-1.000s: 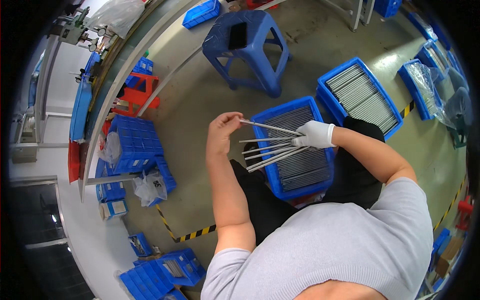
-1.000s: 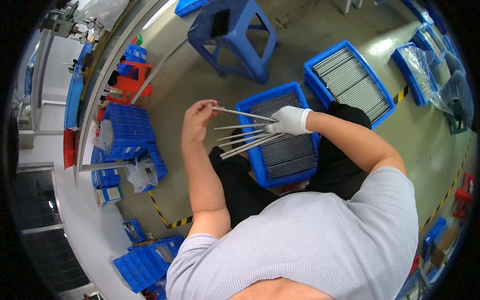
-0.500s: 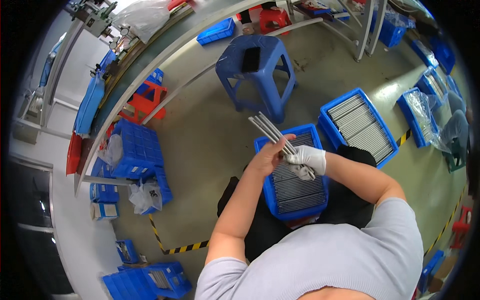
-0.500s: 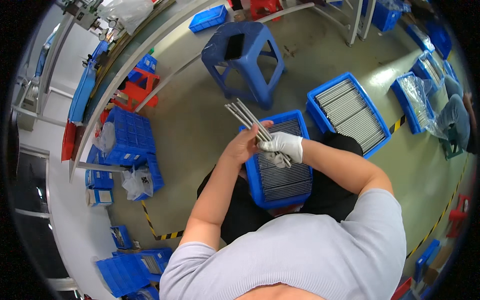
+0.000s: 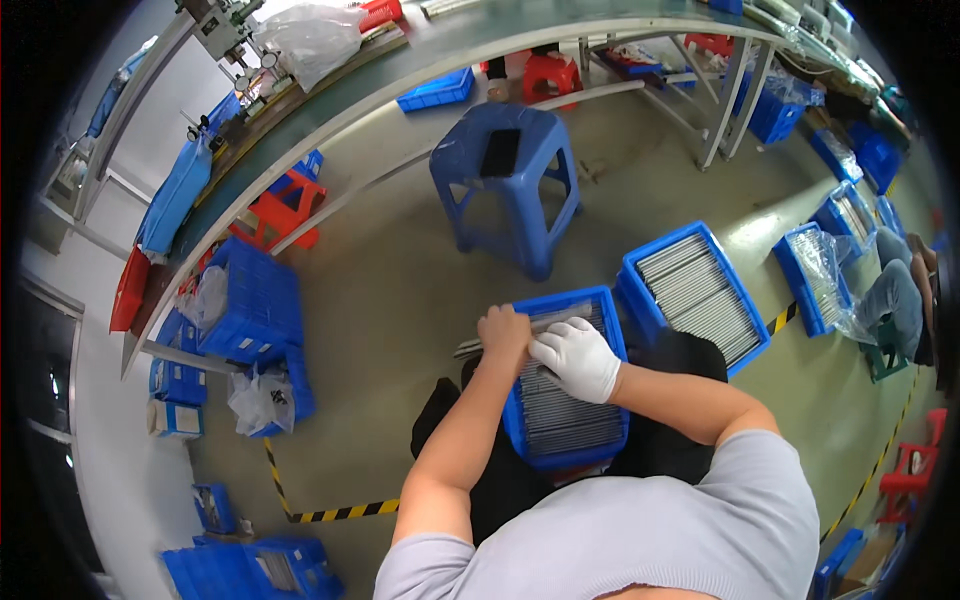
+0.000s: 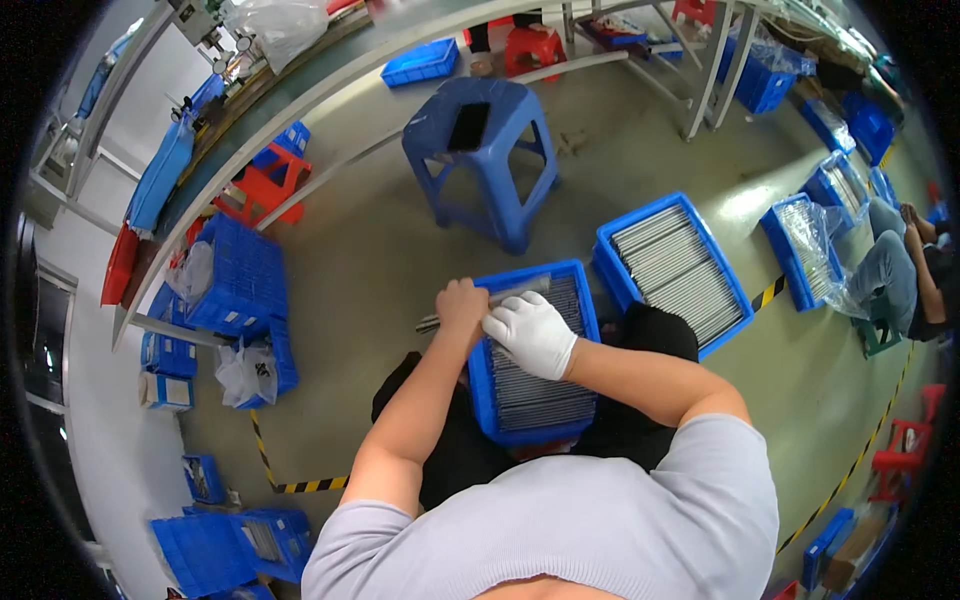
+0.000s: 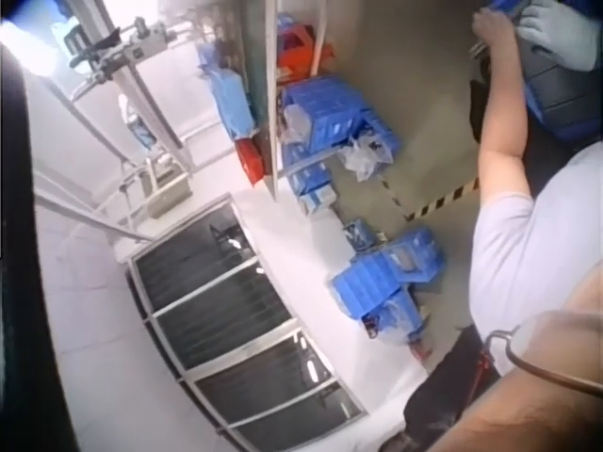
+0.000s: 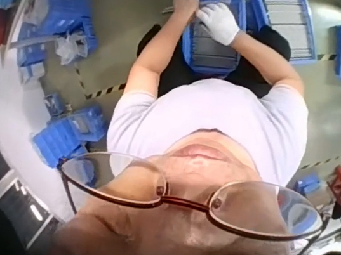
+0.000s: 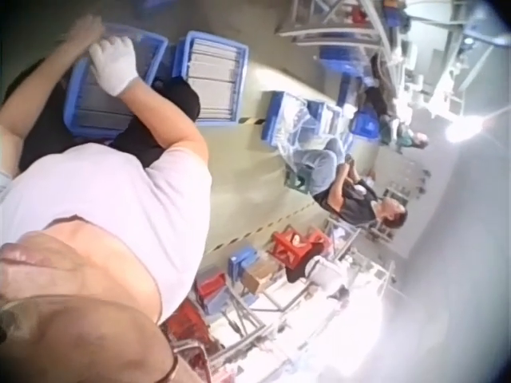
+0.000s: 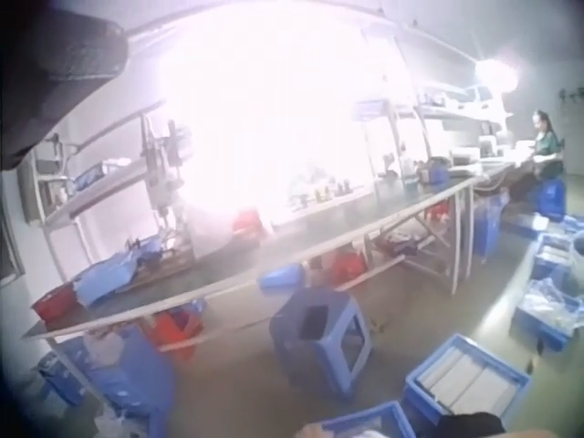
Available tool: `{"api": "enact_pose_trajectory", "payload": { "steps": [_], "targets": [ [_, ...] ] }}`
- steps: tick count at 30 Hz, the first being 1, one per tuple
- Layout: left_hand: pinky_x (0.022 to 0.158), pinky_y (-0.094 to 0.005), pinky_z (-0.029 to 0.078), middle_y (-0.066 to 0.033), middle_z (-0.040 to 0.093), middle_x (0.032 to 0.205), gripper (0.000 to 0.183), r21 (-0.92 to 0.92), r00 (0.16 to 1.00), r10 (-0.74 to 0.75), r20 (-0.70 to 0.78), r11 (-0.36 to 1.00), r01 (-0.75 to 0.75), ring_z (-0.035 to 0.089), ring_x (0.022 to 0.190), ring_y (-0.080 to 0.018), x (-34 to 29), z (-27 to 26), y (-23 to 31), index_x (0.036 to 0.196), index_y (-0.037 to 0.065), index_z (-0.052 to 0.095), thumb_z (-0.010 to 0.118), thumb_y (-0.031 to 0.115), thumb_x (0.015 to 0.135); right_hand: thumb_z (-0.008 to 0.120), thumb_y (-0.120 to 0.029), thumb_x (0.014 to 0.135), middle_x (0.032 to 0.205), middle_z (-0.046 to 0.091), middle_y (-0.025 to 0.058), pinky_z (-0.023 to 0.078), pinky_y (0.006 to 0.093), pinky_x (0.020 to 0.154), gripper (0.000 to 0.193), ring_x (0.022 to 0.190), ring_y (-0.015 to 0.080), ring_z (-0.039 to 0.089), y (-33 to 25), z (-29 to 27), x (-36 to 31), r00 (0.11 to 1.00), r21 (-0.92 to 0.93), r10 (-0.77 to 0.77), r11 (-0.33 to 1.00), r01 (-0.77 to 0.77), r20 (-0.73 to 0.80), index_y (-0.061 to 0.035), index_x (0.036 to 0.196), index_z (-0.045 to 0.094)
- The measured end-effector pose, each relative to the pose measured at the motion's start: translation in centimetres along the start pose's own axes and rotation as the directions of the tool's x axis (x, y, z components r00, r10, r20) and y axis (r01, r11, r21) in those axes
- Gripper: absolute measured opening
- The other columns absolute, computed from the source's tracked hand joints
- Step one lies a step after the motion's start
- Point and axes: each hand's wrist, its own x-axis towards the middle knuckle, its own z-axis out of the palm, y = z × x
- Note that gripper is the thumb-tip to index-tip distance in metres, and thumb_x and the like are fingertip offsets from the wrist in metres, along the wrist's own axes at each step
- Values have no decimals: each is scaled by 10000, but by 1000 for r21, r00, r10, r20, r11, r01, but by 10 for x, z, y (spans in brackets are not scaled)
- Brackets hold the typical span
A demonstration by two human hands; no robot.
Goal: Sorting and organizing long metal rods into blue storage crates.
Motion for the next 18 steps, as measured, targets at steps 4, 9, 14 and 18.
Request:
{"api": "enact_pose_trajectory", "payload": {
  "steps": [4,9,14,18],
  "targets": [
    [759,-408,462,-105,633,915,153,84,975,182,124,978,-193,586,935,-280,-20,-3,26,793,98,725,596,144,724,605,-252,787,850,670,91,446,387,815,192,857,282,634,25,15,-6,778,-311,359,925,-220,515,-95,889,650],
    [757,-396,424,-96,634,898,143,89,962,244,123,963,-256,575,923,-267,-34,5,39,766,101,727,603,144,707,618,-336,819,827,671,165,505,427,732,306,798,325,656,27,21,-18,649,-125,359,917,-378,671,-43,906,623],
    [750,-385,409,-87,614,889,126,109,935,349,63,929,-354,555,930,-255,-35,4,36,756,111,725,624,160,699,630,-364,808,929,647,248,481,412,839,459,927,373,627,28,54,-44,618,91,367,808,-582,695,2,1080,571],
    [774,-413,445,-134,560,971,259,-188,963,248,-104,946,-264,527,984,-305,-28,-13,33,839,76,695,746,197,616,526,-579,863,661,575,111,463,368,460,594,519,224,560,36,58,-57,239,175,446,179,-968,862,0,966,614]
  ]
}}
